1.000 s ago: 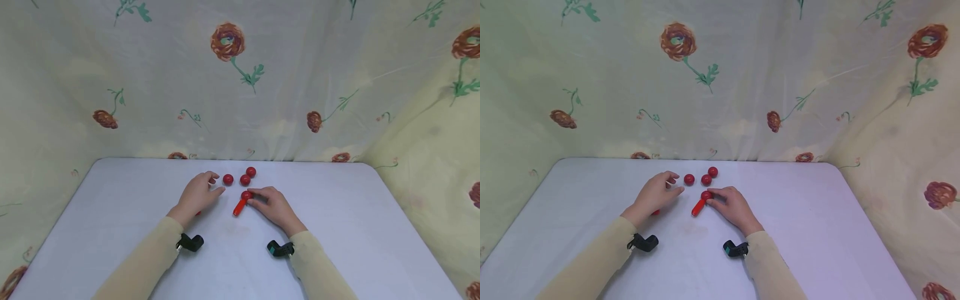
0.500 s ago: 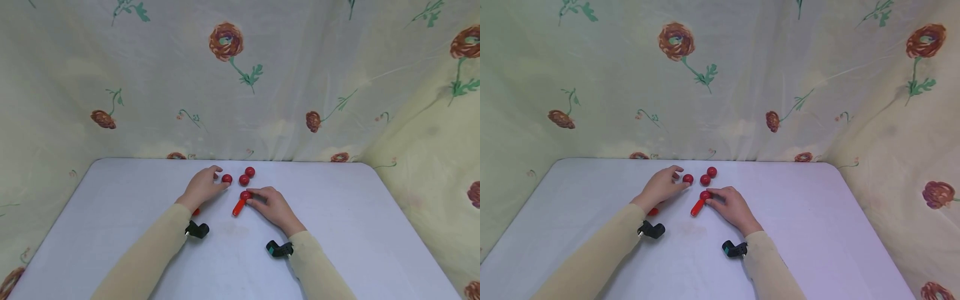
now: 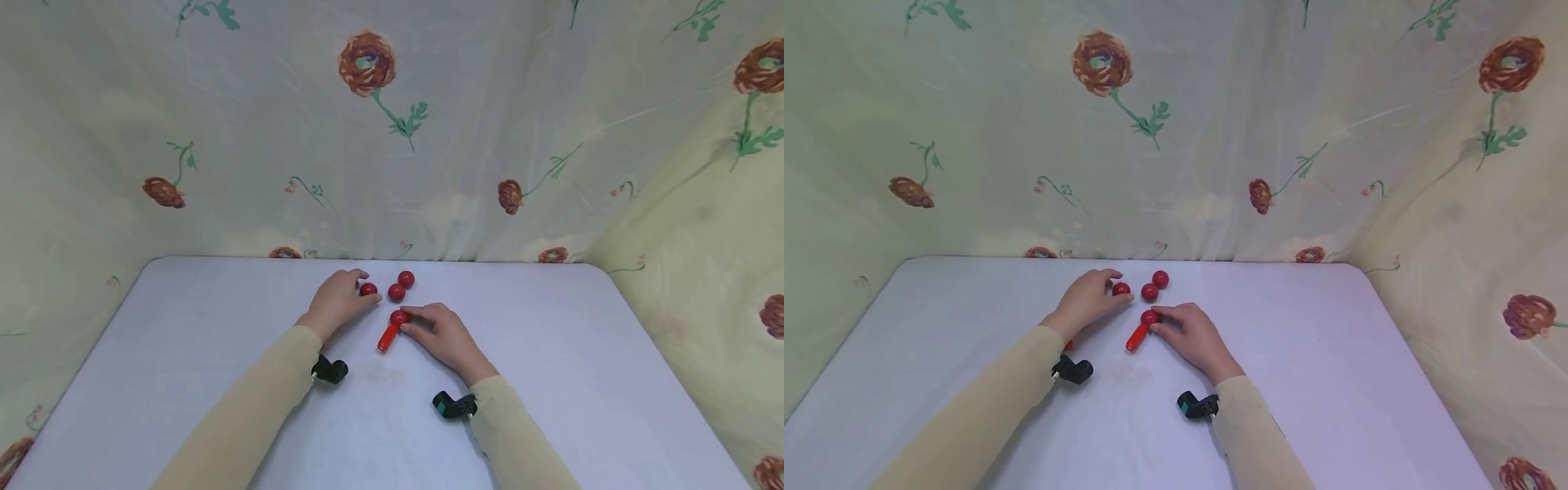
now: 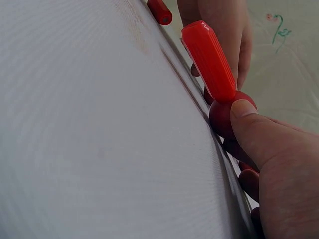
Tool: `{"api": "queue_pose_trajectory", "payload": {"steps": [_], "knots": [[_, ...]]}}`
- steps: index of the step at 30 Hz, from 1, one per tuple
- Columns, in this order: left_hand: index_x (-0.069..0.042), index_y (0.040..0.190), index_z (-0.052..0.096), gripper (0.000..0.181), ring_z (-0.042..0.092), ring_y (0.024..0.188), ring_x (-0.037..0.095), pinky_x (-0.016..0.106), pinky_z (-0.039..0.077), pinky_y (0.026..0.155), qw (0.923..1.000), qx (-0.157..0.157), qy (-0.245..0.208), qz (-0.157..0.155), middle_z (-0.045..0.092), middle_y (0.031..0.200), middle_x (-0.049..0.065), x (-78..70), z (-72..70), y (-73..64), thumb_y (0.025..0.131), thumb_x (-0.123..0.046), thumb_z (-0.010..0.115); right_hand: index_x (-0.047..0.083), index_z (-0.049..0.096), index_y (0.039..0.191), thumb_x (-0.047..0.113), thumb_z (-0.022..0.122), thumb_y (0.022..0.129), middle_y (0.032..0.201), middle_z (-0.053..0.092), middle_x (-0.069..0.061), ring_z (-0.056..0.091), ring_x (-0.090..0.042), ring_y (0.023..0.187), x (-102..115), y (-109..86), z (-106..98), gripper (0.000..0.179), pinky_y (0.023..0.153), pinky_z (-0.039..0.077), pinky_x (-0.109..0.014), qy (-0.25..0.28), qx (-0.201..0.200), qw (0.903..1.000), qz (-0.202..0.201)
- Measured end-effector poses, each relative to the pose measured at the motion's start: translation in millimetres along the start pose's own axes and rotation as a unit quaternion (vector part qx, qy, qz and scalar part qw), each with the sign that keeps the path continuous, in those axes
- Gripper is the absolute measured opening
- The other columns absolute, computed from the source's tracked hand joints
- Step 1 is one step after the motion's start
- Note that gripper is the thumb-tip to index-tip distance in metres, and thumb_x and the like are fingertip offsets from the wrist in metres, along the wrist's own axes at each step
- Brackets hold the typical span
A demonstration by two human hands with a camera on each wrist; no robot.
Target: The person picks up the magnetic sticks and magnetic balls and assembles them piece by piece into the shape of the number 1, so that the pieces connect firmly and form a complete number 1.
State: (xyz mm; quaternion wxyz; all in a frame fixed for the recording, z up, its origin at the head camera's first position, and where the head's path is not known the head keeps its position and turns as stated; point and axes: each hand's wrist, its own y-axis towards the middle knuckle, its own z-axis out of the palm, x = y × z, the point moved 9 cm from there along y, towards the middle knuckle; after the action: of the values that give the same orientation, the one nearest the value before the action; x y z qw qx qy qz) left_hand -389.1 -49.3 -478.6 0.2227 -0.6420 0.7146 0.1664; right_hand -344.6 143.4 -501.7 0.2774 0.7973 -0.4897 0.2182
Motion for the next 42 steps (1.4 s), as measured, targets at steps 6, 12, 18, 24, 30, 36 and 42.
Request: {"api": "queue_pose_trajectory", "payload": {"steps": [6, 12, 18, 24, 30, 36, 42], "knots": [[-0.011, 0.128, 0.064, 0.049, 0.056, 0.099, 0.022, 0.037, 0.052, 0.087, 0.9997, -0.003, 0.021, 0.007, 0.062, 0.112, 0.008, -1.6, -0.2, -1.6, 0.089, -0.039, 0.073, 0.027, 0.069, 0.127, 0.036, 0.074, 0.090, 0.112, 0.066, 0.012, 0.056, -0.010, 0.106, 0, 0.7, 1, 0.039, 0.091, 0.050, -0.037, 0.005, 0.005, 1.0000, 0.006], [-0.009, 0.129, 0.060, 0.045, 0.057, 0.100, 0.024, 0.040, 0.050, 0.090, 0.9999, -0.008, 0.009, 0.012, 0.064, 0.114, 0.009, -3.4, -3.8, -6.3, 0.093, -0.035, 0.070, 0.027, 0.069, 0.127, 0.037, 0.074, 0.090, 0.112, 0.066, 0.011, 0.057, -0.010, 0.106, 1, 0.7, 1, 0.039, 0.091, 0.050, -0.038, 0.002, 0.008, 0.9999, 0.010], [-0.012, 0.134, 0.058, 0.048, 0.056, 0.101, 0.023, 0.039, 0.052, 0.088, 0.9993, -0.015, -0.030, 0.017, 0.062, 0.117, 0.007, 0.8, -8.8, -13.5, 0.092, -0.033, 0.071, 0.029, 0.068, 0.128, 0.039, 0.073, 0.090, 0.112, 0.064, 0.012, 0.056, -0.010, 0.105, 0, -0.1, 2, 0.039, 0.090, 0.050, -0.037, 0.003, 0.013, 0.9998, 0.017], [-0.015, 0.135, 0.058, 0.049, 0.056, 0.105, 0.022, 0.038, 0.053, 0.089, 0.9962, -0.033, -0.078, 0.022, 0.059, 0.121, 0.005, 6.9, -17.6, -20.2, 0.090, -0.026, 0.074, 0.029, 0.068, 0.127, 0.039, 0.073, 0.090, 0.112, 0.064, 0.012, 0.056, -0.010, 0.105, 0, -0.7, 1, 0.039, 0.090, 0.050, -0.037, 0.004, 0.017, 0.9994, 0.028], [-0.017, 0.135, 0.057, 0.050, 0.059, 0.107, 0.022, 0.037, 0.054, 0.087, 0.9921, -0.045, -0.116, 0.016, 0.056, 0.125, 0.005, 10.5, -24.5, -31.2, 0.089, -0.024, 0.075, 0.030, 0.068, 0.128, 0.039, 0.073, 0.090, 0.113, 0.064, 0.013, 0.055, -0.010, 0.106, -1, -1.1, 1, 0.039, 0.090, 0.050, -0.037, 0.006, 0.020, 0.9992, 0.035], [-0.018, 0.133, 0.057, 0.049, 0.060, 0.104, 0.020, 0.035, 0.055, 0.084, 0.9864, -0.055, -0.154, 0.016, 0.056, 0.124, 0.003, 16.0, -26.7, -46.2, 0.089, -0.024, 0.076, 0.032, 0.067, 0.128, 0.040, 0.072, 0.090, 0.114, 0.063, 0.013, 0.055, -0.010, 0.107, -3, -1.3, 1, 0.039, 0.089, 0.050, -0.036, 0.005, 0.020, 0.9992, 0.034], [-0.017, 0.127, 0.060, 0.044, 0.060, 0.102, 0.020, 0.034, 0.055, 0.082, 0.9829, -0.055, -0.174, 0.022, 0.057, 0.121, 0.002, 18.7, -23.6, -67.4, 0.088, -0.025, 0.077, 0.032, 0.067, 0.128, 0.041, 0.072, 0.090, 0.113, 0.063, 0.013, 0.055, -0.010, 0.106, -3, -1.5, 1, 0.039, 0.087, 0.050, -0.036, 0.004, 0.017, 0.9995, 0.027]]}}
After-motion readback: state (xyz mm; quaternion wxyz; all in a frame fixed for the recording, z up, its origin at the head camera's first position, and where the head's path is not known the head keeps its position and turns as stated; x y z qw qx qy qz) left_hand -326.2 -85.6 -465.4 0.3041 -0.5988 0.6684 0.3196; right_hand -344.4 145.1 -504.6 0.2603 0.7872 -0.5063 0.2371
